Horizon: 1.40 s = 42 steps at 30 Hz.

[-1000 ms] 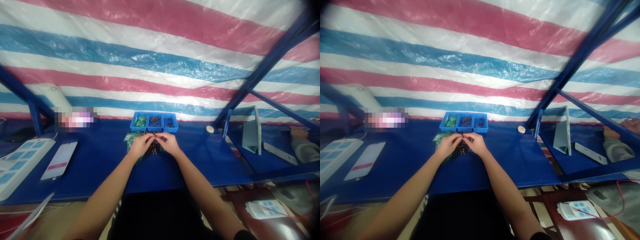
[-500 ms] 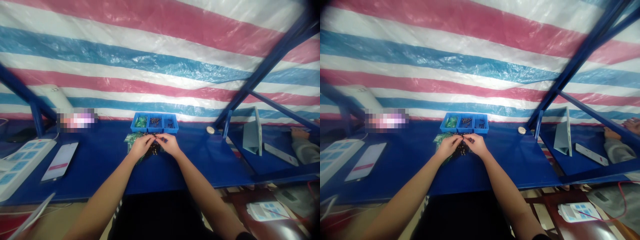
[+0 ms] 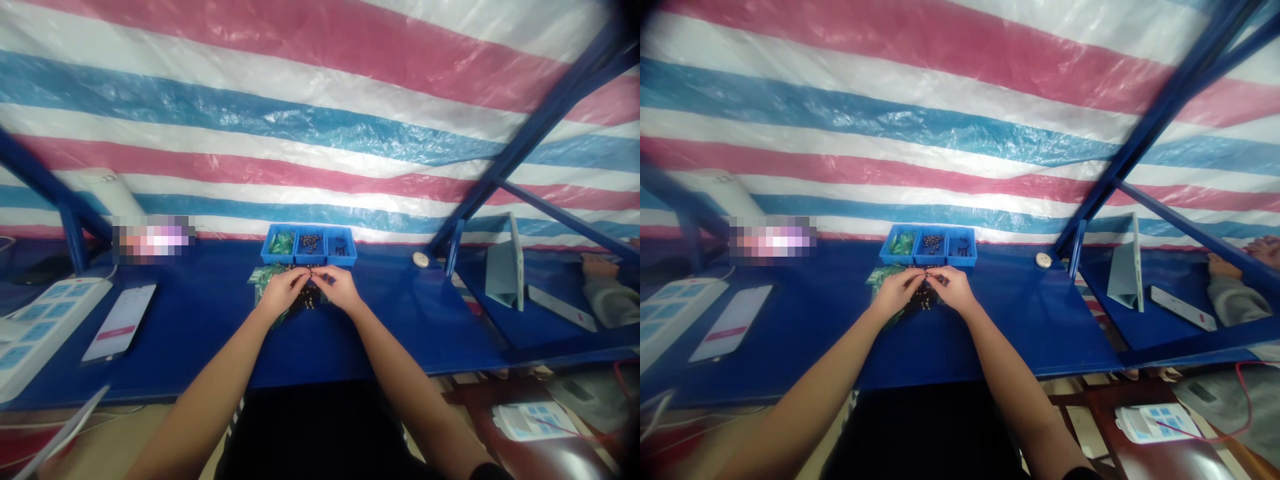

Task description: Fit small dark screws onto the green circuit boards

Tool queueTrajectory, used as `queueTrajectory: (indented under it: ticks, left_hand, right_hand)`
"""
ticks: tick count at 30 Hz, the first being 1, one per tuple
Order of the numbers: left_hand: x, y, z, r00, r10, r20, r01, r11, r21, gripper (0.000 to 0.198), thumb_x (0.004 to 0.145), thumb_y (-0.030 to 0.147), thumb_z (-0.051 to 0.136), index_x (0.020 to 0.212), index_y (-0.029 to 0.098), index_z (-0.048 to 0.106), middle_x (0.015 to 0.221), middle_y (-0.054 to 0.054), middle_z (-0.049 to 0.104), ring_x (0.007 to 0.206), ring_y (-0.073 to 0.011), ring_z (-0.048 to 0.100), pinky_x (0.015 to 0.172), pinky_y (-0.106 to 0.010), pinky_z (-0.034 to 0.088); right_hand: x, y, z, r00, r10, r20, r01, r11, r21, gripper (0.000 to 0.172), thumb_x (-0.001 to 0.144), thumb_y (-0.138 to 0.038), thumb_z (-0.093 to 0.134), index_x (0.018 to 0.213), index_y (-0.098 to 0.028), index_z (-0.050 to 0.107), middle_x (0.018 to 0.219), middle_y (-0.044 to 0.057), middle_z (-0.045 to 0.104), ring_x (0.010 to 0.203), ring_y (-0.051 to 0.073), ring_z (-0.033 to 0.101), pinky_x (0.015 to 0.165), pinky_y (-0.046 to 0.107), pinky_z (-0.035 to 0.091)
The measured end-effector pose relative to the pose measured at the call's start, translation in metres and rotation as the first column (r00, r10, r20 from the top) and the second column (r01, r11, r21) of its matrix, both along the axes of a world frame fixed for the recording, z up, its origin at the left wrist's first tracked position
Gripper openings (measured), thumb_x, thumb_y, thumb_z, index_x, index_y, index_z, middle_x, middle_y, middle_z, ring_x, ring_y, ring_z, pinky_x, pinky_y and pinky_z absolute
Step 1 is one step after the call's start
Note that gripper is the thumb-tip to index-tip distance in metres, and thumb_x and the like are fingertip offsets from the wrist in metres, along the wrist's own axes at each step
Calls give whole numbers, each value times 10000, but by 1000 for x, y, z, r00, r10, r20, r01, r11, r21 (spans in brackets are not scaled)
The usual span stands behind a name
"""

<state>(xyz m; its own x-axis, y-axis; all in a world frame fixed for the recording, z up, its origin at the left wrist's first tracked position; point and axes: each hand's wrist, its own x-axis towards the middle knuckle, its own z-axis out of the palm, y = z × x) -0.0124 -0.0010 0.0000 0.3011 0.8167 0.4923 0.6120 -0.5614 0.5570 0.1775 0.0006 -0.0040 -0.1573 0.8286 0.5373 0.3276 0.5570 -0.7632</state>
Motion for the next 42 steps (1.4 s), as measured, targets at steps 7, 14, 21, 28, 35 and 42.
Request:
queueTrajectory:
  ticks: [7, 14, 21, 28, 35, 42]
  left_hand:
    - [0, -2, 3, 1000, -11, -5, 11, 1000, -23, 303, 962, 422, 444, 1062, 250, 673, 1014, -17, 732, 851, -176, 692, 774, -272, 524]
    - [0, -1, 0, 1000, 27, -4, -27, 999, -24, 284, 941, 424, 493, 1093, 251, 659, 917, -8, 736, 752, -157, 684, 735, -257, 524]
    - [0, -3, 4, 1000, 1, 21, -1, 1000, 2, 279, 954, 410, 470, 1043, 252, 682, 1016, -11, 730, 861, -171, 686, 796, -268, 517]
    - [1, -5, 8, 999, -35, 2, 35, 999, -10, 325, 966, 421, 424, 968, 228, 686, 918, -17, 727, 781, -163, 667, 727, -257, 502]
    - [2, -1, 2, 997, -9, 74, 8, 1000, 5, 282, 948, 389, 477, 987, 207, 688, 910, -28, 722, 767, -155, 655, 719, -250, 491]
    - [2, -3, 7, 993, -72, 93, 79, 995, -66, 273, 946, 384, 481, 937, 206, 687, 855, -8, 713, 708, -136, 630, 662, -233, 467]
  right_hand:
    - [0, 0, -1, 1000, 5, 10, -5, 1000, 2, 217, 841, -304, 663, 1039, -252, 737, 934, 42, 744, 771, 172, 673, 703, 299, 552]
    - [1, 0, 1, 1000, -7, 13, 7, 1000, -4, 216, 842, -311, 662, 1035, -256, 741, 922, 39, 744, 750, 173, 669, 687, 298, 554]
    - [0, -1, 2, 1000, 7, -12, -6, 1000, 14, 222, 841, -314, 661, 1037, -244, 741, 897, 41, 742, 735, 169, 662, 679, 297, 550]
    - [-1, -3, 4, 1000, 1, -7, -1, 1000, -2, 197, 849, -317, 651, 1004, -243, 747, 947, 45, 745, 724, 163, 668, 692, 296, 559]
    - [6, 4, 2, 999, -19, -39, 18, 1000, -6, 222, 829, -293, 674, 1030, -220, 733, 907, 49, 746, 797, 178, 683, 697, 295, 537]
    - [2, -2, 4, 996, 64, -54, -64, 998, 0, 206, 843, -305, 658, 1016, -229, 739, 950, 46, 739, 777, 162, 671, 682, 279, 540]
